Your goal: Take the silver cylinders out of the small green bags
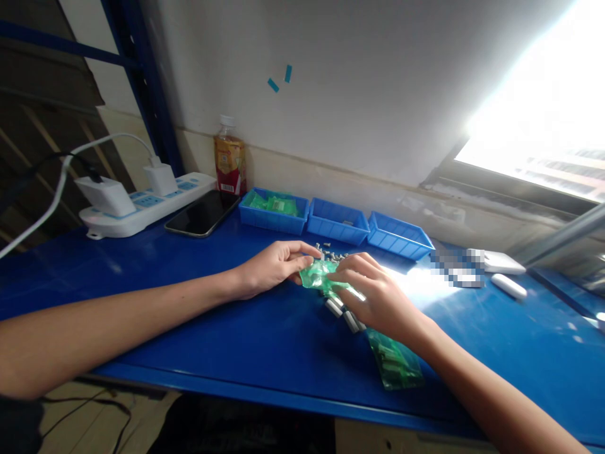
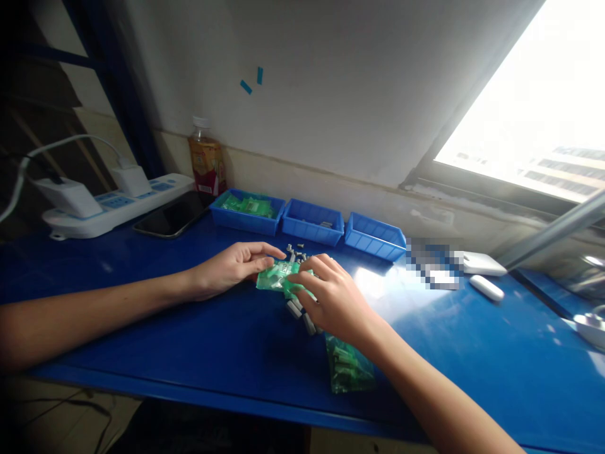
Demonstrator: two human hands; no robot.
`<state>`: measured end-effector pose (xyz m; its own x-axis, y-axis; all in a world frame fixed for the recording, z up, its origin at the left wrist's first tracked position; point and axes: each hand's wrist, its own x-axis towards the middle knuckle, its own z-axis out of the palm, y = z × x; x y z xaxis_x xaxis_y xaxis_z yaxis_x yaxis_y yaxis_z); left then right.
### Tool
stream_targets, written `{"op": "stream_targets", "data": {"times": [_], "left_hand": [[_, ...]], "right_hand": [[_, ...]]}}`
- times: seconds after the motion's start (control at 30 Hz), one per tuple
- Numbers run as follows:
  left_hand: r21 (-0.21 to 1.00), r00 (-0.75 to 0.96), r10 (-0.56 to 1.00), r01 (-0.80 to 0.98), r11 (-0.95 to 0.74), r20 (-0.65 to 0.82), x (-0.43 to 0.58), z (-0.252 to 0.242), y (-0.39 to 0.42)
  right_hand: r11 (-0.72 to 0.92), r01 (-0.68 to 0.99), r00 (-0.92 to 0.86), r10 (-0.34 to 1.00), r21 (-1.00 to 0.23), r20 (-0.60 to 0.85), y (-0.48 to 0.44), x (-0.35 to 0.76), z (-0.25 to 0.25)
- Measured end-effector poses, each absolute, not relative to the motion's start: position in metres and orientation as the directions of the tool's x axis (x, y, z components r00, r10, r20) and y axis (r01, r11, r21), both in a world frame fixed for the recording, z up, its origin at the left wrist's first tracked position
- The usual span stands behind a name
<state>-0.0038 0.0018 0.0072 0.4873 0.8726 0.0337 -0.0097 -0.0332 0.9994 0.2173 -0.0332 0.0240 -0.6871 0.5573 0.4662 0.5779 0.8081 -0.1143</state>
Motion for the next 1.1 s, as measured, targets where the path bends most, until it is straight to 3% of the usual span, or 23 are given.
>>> {"op": "stream_targets", "data": {"times": [0.2, 0.33, 0.47, 0.57, 0.63, 0.7, 0.8, 0.87, 0.93, 1.1], "left_hand": [[0.975, 0.447, 0.894, -0.194, 0.108, -0.010, -0.005, 0.008, 0.002], [0.968, 0.487, 0.873, -0.225, 0.110, 0.014, -0.009, 0.008, 0.003], [0.979, 0.499, 0.859, -0.206, -0.007, 0.111, -0.009, 0.004, 0.004], [0.960, 0.498, 0.822, -0.095, -0.264, 0.275, -0.006, 0.004, -0.001], [0.854, 0.486, 0.752, 0.024, -0.520, 0.445, -0.005, 0.006, -0.009], [0.659, 0.511, 0.605, 0.095, -0.746, 0.611, -0.005, 0.010, -0.017], [0.412, 0.592, 0.387, 0.100, -0.906, 0.707, -0.007, 0.016, -0.026], [0.333, 0.617, 0.317, 0.093, -0.938, 0.720, -0.008, 0.018, -0.028], [0.345, 0.614, 0.341, 0.116, -0.931, 0.712, -0.009, 0.018, -0.027], [0.524, 0.488, 0.571, 0.246, -0.816, 0.661, -0.011, 0.013, -0.020]], "right_hand": [[0.784, 0.613, -0.663, 0.574, -0.091, 0.481, -0.033, 0.218, 0.025], [0.753, 0.645, -0.621, 0.615, -0.128, 0.486, -0.034, 0.216, 0.026], [0.666, 0.690, -0.495, 0.720, -0.284, 0.486, -0.037, 0.213, 0.030], [0.577, 0.686, -0.416, 0.811, -0.443, 0.413, -0.040, 0.210, 0.035], [0.523, 0.647, -0.398, 0.852, -0.554, 0.339, -0.044, 0.207, 0.039], [0.448, 0.602, -0.369, 0.890, -0.661, 0.267, -0.048, 0.203, 0.041], [0.328, 0.561, -0.291, 0.938, -0.760, 0.190, -0.054, 0.198, 0.041], [0.304, 0.552, -0.263, 0.947, -0.776, 0.184, -0.054, 0.197, 0.038], [0.324, 0.562, -0.238, 0.945, -0.761, 0.227, -0.051, 0.198, 0.034], [0.429, 0.650, -0.210, 0.894, -0.627, 0.395, -0.039, 0.205, 0.027]]}}
